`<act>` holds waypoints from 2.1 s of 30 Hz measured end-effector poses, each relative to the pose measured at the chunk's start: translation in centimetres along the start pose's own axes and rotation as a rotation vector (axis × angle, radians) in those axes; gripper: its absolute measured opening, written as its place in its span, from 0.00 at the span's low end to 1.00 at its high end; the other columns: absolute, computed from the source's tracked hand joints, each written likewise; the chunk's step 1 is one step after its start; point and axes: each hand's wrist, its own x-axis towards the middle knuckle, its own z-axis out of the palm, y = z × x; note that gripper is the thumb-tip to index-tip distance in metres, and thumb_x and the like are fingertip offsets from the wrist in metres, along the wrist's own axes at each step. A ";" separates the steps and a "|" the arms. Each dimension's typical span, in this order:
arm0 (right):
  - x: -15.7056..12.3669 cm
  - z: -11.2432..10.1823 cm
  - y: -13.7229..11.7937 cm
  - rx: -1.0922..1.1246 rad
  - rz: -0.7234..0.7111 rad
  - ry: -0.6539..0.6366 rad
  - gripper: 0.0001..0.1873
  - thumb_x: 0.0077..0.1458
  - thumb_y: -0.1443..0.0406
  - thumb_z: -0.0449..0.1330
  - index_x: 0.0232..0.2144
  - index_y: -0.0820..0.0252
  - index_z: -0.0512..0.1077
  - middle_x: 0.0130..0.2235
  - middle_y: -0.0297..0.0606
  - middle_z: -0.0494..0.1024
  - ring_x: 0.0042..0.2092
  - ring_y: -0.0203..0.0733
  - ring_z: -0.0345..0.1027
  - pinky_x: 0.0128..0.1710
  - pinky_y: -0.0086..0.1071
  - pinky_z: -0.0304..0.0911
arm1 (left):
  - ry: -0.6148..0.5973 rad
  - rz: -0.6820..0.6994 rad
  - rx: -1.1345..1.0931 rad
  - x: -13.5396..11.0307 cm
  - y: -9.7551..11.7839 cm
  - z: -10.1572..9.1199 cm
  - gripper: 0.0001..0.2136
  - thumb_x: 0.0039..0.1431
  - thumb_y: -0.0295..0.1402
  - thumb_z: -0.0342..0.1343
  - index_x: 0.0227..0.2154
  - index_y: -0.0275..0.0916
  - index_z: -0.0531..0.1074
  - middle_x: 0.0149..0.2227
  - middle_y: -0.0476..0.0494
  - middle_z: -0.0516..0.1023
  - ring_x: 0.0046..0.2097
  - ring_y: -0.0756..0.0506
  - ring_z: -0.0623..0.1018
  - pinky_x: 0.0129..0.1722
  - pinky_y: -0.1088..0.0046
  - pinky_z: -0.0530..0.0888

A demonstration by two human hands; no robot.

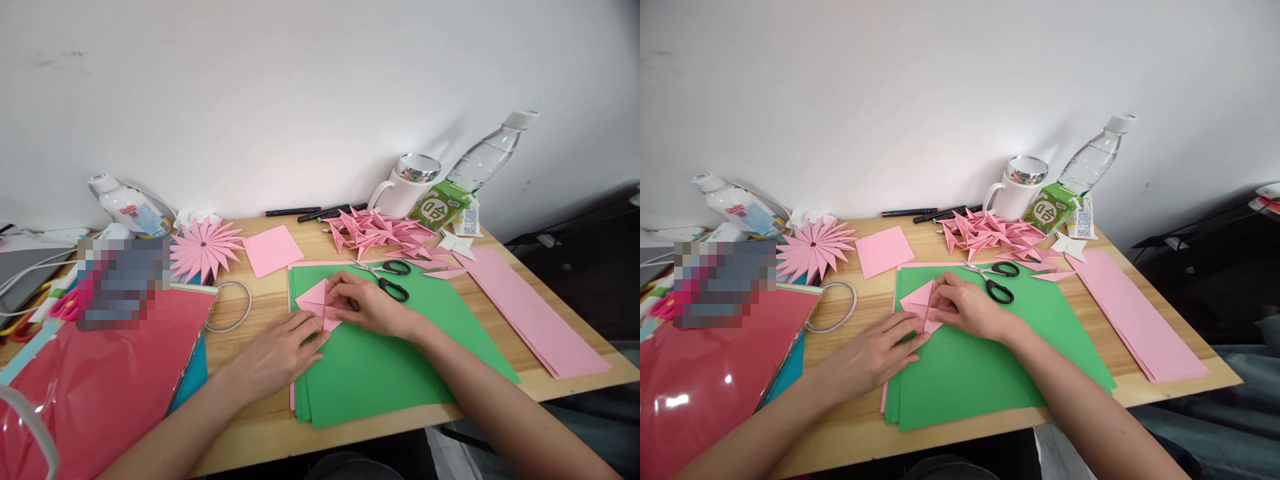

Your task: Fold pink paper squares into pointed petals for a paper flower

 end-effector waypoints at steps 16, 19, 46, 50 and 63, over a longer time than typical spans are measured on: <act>0.1 -0.4 0.3 -0.030 0.048 -0.016 0.07 0.53 0.67 0.59 0.25 0.61 0.67 0.42 0.41 0.67 0.32 0.34 0.64 0.31 0.30 0.62 | -0.018 0.036 0.069 -0.3 -0.1 0.5 0.15 0.63 0.34 0.48 0.49 0.32 0.67 0.52 0.37 0.72 0.53 0.39 0.71 0.49 0.61 0.73; 0.2 -0.3 0.1 -0.058 0.055 0.003 0.08 0.54 0.69 0.57 0.24 0.61 0.67 0.42 0.41 0.68 0.33 0.35 0.65 0.32 0.30 0.63 | 0.001 0.042 0.064 -0.2 -0.1 0.3 0.15 0.63 0.33 0.48 0.49 0.31 0.68 0.52 0.36 0.72 0.53 0.39 0.71 0.49 0.61 0.73; 0.4 0.1 -0.3 -0.088 0.127 0.031 0.08 0.52 0.70 0.58 0.21 0.62 0.67 0.41 0.40 0.69 0.27 0.30 0.62 0.28 0.29 0.60 | 0.048 0.045 -0.016 -0.1 -0.2 -0.1 0.12 0.62 0.31 0.49 0.45 0.31 0.70 0.48 0.39 0.75 0.51 0.40 0.71 0.49 0.62 0.74; 0.5 0.3 -0.4 -0.090 0.152 0.047 0.08 0.51 0.70 0.58 0.21 0.63 0.67 0.41 0.40 0.69 0.26 0.30 0.61 0.27 0.29 0.59 | 0.067 0.059 -0.002 -0.1 -0.2 0.0 0.12 0.62 0.31 0.49 0.45 0.31 0.70 0.48 0.38 0.75 0.52 0.40 0.71 0.50 0.62 0.73; 0.6 0.2 -0.6 -0.133 0.141 0.042 0.09 0.52 0.70 0.57 0.21 0.62 0.66 0.40 0.41 0.70 0.26 0.30 0.62 0.27 0.28 0.59 | 0.065 0.031 -0.026 -0.2 -0.2 0.1 0.12 0.62 0.31 0.49 0.46 0.33 0.70 0.49 0.38 0.74 0.52 0.41 0.71 0.50 0.61 0.73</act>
